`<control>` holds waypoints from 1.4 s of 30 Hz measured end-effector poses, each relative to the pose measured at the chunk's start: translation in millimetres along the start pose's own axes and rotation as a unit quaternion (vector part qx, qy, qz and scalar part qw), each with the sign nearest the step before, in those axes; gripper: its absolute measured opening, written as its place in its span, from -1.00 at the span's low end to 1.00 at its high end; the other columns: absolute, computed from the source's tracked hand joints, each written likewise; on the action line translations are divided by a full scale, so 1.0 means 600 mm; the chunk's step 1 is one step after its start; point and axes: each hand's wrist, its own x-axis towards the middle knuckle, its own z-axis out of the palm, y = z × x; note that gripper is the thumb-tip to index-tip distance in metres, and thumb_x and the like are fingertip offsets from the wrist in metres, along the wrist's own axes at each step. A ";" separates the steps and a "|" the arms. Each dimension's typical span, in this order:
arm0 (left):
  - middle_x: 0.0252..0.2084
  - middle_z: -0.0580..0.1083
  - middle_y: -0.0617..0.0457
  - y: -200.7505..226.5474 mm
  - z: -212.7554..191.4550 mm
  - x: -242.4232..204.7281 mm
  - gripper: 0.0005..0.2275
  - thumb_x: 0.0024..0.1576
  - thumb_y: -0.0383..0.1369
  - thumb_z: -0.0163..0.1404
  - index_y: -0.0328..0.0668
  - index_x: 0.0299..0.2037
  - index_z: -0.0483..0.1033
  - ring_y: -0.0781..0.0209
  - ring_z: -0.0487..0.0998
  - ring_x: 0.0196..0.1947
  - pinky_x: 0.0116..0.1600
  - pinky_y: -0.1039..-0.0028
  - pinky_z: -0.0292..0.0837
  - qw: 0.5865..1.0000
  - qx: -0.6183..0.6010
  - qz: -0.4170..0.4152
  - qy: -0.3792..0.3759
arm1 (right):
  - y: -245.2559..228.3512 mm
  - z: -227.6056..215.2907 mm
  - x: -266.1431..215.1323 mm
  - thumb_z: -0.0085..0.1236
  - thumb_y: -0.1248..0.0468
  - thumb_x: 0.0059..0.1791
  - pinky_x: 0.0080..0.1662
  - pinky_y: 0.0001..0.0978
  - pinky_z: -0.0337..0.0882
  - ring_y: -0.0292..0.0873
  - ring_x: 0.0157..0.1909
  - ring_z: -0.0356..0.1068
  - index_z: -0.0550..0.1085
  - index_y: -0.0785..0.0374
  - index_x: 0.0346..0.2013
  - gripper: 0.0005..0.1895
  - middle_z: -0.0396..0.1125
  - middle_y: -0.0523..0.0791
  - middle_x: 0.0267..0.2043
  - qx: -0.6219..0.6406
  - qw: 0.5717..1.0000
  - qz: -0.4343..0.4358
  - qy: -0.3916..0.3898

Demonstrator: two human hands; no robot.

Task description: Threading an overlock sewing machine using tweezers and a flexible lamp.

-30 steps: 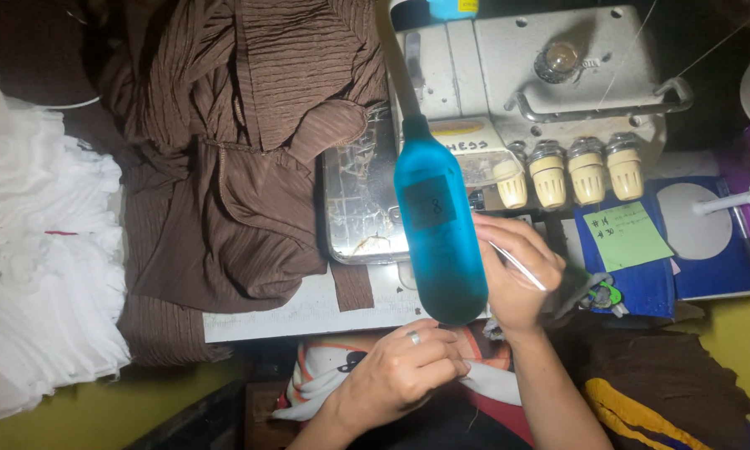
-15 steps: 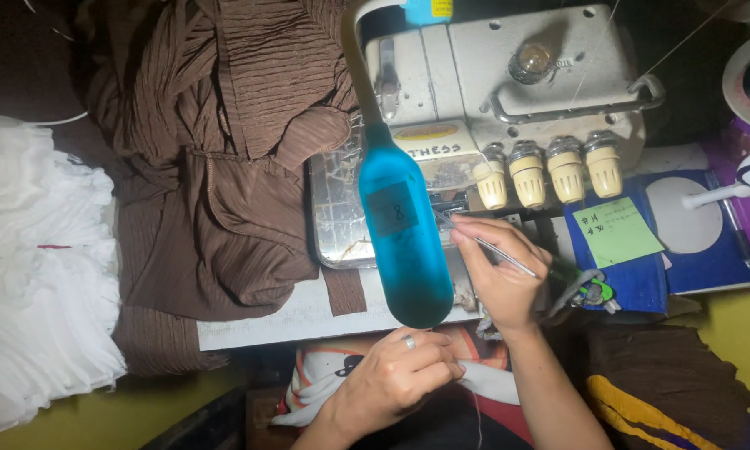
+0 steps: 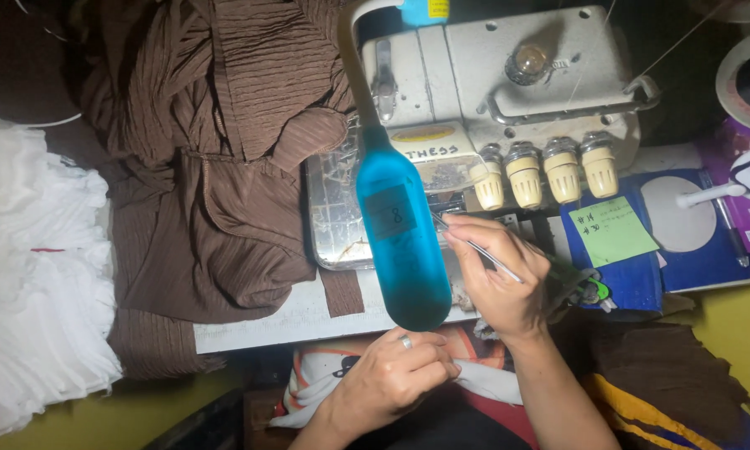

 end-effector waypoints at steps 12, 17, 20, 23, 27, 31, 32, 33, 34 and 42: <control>-0.41 0.35 0.02 0.000 0.008 0.011 -0.93 0.08 -0.57 -0.17 -0.29 -0.41 0.35 0.11 0.40 -0.25 -0.38 0.47 0.16 1.000 0.012 0.019 -0.004 | 0.019 0.006 0.001 0.06 0.59 -0.22 -0.22 -0.44 0.41 -0.09 -0.30 0.39 0.36 0.44 -0.45 -0.89 0.34 0.06 -0.36 -0.001 1.000 -0.026 0.005; -0.40 0.34 -0.01 0.004 0.001 0.021 -0.91 0.09 -0.58 -0.21 -0.34 -0.42 0.35 0.08 0.41 -0.24 -0.46 0.47 0.17 1.000 0.001 0.016 -0.001 | 0.023 0.011 -0.006 0.08 0.52 -0.20 -0.23 -0.46 0.39 -0.14 -0.32 0.40 0.34 0.40 -0.39 -0.87 0.35 -0.03 -0.35 -0.028 0.999 -0.031 0.009; -0.42 0.32 -0.03 0.004 0.005 0.028 -0.91 0.09 -0.59 -0.23 -0.37 -0.42 0.33 0.05 0.40 -0.27 -0.48 0.44 0.22 0.999 -0.024 0.020 -0.009 | 0.035 0.013 -0.007 0.06 0.54 -0.20 -0.21 -0.45 0.40 -0.10 -0.29 0.40 0.33 0.43 -0.39 -0.86 0.34 0.05 -0.32 -0.013 0.999 -0.038 0.011; -0.41 0.32 -0.03 0.005 0.009 0.032 -0.88 0.11 -0.59 -0.27 -0.37 -0.41 0.32 0.07 0.38 -0.31 -0.11 0.28 0.28 0.998 -0.055 0.023 -0.021 | 0.041 0.012 -0.009 0.04 0.58 -0.21 -0.26 -0.47 0.42 -0.07 -0.28 0.40 0.32 0.43 -0.40 -0.86 0.33 0.06 -0.32 -0.022 0.997 -0.067 -0.022; -0.40 0.30 -0.03 0.002 0.015 0.030 -0.90 0.10 -0.59 -0.26 -0.35 -0.38 0.33 0.08 0.37 -0.25 -0.05 0.27 0.25 0.998 -0.041 0.011 -0.037 | 0.041 0.007 -0.010 0.07 0.57 -0.22 -0.22 -0.49 0.41 -0.11 -0.29 0.40 0.35 0.44 -0.40 -0.86 0.34 0.04 -0.33 -0.017 0.998 -0.057 0.006; -0.40 0.32 -0.03 0.006 0.013 0.037 -0.89 0.11 -0.58 -0.26 -0.37 -0.40 0.34 0.06 0.37 -0.27 -0.09 0.32 0.25 0.998 -0.042 0.025 -0.027 | 0.027 -0.003 -0.008 0.07 0.58 -0.23 -0.22 -0.49 0.42 -0.10 -0.32 0.40 0.36 0.48 -0.44 -0.89 0.34 0.05 -0.38 0.020 0.998 -0.049 0.030; -0.40 0.32 -0.03 0.004 0.015 0.033 -0.89 0.11 -0.58 -0.26 -0.37 -0.40 0.34 0.06 0.37 -0.27 -0.09 0.32 0.25 0.999 -0.041 0.022 -0.025 | 0.026 -0.002 -0.007 0.07 0.58 -0.23 -0.22 -0.49 0.42 -0.10 -0.32 0.40 0.36 0.48 -0.44 -0.89 0.34 0.05 -0.38 0.023 0.998 -0.049 0.027; -0.41 0.31 -0.03 0.003 0.017 0.029 -0.90 0.10 -0.59 -0.25 -0.35 -0.39 0.34 0.07 0.37 -0.27 -0.07 0.26 0.25 0.999 -0.038 0.018 -0.030 | 0.024 -0.002 -0.007 0.09 0.59 -0.24 -0.23 -0.47 0.43 -0.08 -0.33 0.39 0.35 0.47 -0.44 -0.86 0.32 0.07 -0.38 0.016 0.997 -0.056 0.049; -0.42 0.31 -0.02 0.002 0.020 0.025 -0.91 0.09 -0.59 -0.24 -0.33 -0.39 0.34 0.08 0.38 -0.26 -0.04 0.19 0.25 0.999 -0.036 0.014 -0.034 | 0.022 -0.002 -0.007 0.11 0.61 -0.26 -0.24 -0.45 0.44 -0.05 -0.34 0.38 0.35 0.47 -0.43 -0.83 0.30 0.10 -0.37 0.009 0.995 -0.063 0.071; -0.39 0.34 0.02 0.016 0.015 0.007 -0.90 0.10 -0.56 -0.24 -0.29 -0.38 0.35 0.11 0.38 -0.28 -0.03 0.27 0.21 0.999 -0.008 0.026 -0.025 | 0.005 0.008 -0.011 0.10 0.58 -0.24 -0.29 -0.47 0.43 -0.11 -0.41 0.37 0.39 0.47 -0.49 -0.91 0.31 0.06 -0.42 -0.035 0.992 -0.081 0.089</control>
